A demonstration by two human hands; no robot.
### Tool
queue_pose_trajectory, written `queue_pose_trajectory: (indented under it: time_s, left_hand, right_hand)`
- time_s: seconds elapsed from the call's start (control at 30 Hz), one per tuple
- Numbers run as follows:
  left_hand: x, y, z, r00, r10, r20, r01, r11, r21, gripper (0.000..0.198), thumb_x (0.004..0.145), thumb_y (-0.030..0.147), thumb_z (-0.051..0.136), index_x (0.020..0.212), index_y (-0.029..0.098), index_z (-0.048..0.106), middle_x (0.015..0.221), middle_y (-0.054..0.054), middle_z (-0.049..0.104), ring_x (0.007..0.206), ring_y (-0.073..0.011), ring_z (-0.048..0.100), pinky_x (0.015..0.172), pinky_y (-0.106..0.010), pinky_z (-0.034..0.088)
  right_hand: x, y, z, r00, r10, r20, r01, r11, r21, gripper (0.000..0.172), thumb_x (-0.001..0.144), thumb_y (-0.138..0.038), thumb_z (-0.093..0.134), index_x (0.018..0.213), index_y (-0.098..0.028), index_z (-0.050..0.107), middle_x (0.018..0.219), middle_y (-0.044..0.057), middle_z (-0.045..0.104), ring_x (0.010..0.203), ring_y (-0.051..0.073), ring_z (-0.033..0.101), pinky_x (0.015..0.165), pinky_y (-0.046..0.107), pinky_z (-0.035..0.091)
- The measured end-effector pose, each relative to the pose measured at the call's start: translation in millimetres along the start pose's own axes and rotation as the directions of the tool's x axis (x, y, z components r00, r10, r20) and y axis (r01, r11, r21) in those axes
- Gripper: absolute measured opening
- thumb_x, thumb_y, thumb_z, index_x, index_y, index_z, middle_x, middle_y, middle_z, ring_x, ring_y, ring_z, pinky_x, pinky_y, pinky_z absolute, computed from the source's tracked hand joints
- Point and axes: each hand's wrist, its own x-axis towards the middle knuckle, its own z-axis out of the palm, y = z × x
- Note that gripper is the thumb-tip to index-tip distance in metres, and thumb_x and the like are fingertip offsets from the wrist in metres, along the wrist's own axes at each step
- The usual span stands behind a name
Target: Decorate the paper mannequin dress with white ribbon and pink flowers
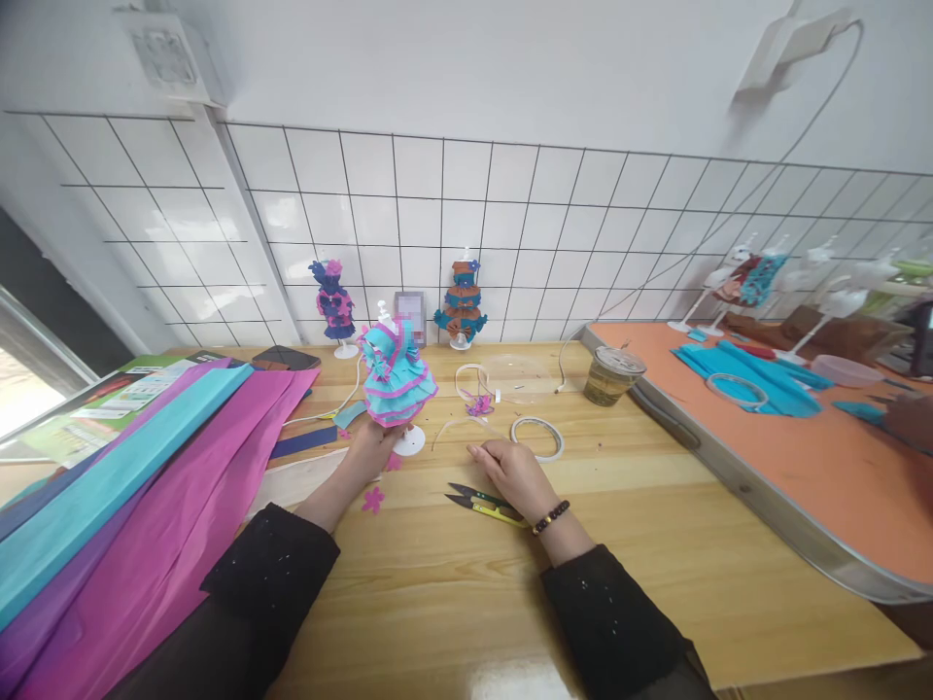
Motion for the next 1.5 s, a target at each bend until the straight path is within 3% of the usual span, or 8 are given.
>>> queue_pose_trajectory:
  time_s: [0.6,0.9,1.0,1.1,1.17,1.23,1.33,1.5]
  left_hand:
    - [4.0,-1.6,-0.2,1.0,0.006,-0.013,-0.006,1.0,0.026,0.033,0.086,0.029,0.037,0.093,0.011,0.064,0.089,-0.011,0.068,0.081,-0.021,0.062,0.07,-0.029,0.044]
    - [4.4,-0.6,-0.4,1.0,-0.03,-0.004,0.03,1.0,0.01,0.036,0.086,0.032,0.038,0.095,0.011,0.065,0.088,-0.011,0.068,0.081,-0.0218,0.062,0.069,-0.029,0.045]
    - [4.5,-2.6,0.7,1.0,-0.023,-0.002,0.023,1.0,0.0,0.036,0.086,0.033,0.038,0.094,0.011,0.065,0.09,-0.012,0.068,0.083,-0.022,0.062,0.07,-0.029,0.045]
    - [4.6,-4.4,1.5,1.0,-0.013,0.001,0.013,1.0,-0.008,0.034,0.086,0.031,0.037,0.091,0.012,0.065,0.088,-0.011,0.068,0.08,-0.0213,0.063,0.069,-0.029,0.045]
    - [4.6,-4.5,1.6,1.0,-0.009,-0.001,0.009,1.0,-0.006,0.033,0.086,0.03,0.038,0.089,0.013,0.065,0.085,-0.01,0.068,0.079,-0.0213,0.063,0.068,-0.029,0.045]
    - [4.2,-3.3,1.0,1.0,-0.004,-0.008,0.004,1.0,-0.001,0.031,0.085,0.03,0.038,0.087,0.014,0.065,0.084,-0.009,0.068,0.079,-0.0215,0.063,0.068,-0.029,0.045]
    - [2.6,0.5,-0.8,1.0,0.01,-0.014,-0.01,1.0,0.005,0.03,0.086,0.029,0.038,0.086,0.014,0.064,0.081,-0.008,0.068,0.077,-0.0212,0.063,0.067,-0.029,0.045]
    - [-0.1,4.3,-3.3,0.999,0.051,-0.008,-0.051,0.999,0.005,0.026,0.085,0.024,0.04,0.093,0.013,0.062,0.086,-0.009,0.068,0.078,-0.0211,0.063,0.066,-0.028,0.044]
  right_hand:
    - [0.2,-6.5,0.1,1.0,0.003,-0.015,-0.002,1.0,0.012,0.045,0.09,-0.044,0.034,0.051,-0.02,0.038,0.048,-0.003,0.043,0.048,0.011,0.041,0.051,0.023,0.03]
    - [0.2,-3.9,2.3,1.0,0.002,-0.015,-0.001,1.0,0.016,0.046,0.09,-0.043,0.034,0.051,-0.019,0.041,0.047,-0.002,0.045,0.046,0.011,0.041,0.049,0.023,0.031]
    - [0.6,-5.6,4.4,0.996,-0.02,-0.091,0.021,1.0,0.012,0.041,0.09,-0.042,0.035,0.06,-0.019,0.051,0.055,0.0,0.053,0.052,0.013,0.047,0.053,0.025,0.036]
    - [4.4,-20.8,3.7,0.964,-0.117,-0.24,0.131,0.99,0.046,0.026,0.089,-0.036,0.039,0.082,-0.019,0.058,0.081,0.007,0.063,0.076,0.018,0.057,0.068,0.03,0.045]
    - [10.2,-39.5,0.4,0.93,-0.222,-0.294,0.243,0.969,0.036,0.018,0.088,-0.031,0.042,0.09,-0.019,0.056,0.098,0.011,0.062,0.095,0.021,0.056,0.079,0.035,0.045]
    - [19.1,-61.5,-4.3,0.908,-0.326,-0.263,0.335,0.942,-0.014,0.015,0.087,-0.027,0.043,0.096,-0.02,0.054,0.113,0.012,0.057,0.105,0.022,0.053,0.084,0.038,0.045]
    - [37.0,-91.4,-10.7,0.878,-0.437,-0.194,0.427,0.9,-0.093,0.015,0.087,-0.02,0.04,0.098,-0.02,0.051,0.12,0.012,0.053,0.114,0.021,0.047,0.089,0.039,0.043]
    - [63.2,-115.1,-12.0,0.87,-0.473,-0.138,0.444,0.874,-0.197,0.023,0.087,-0.013,0.034,0.102,-0.019,0.05,0.131,0.011,0.045,0.107,0.022,0.053,0.08,0.037,0.047]
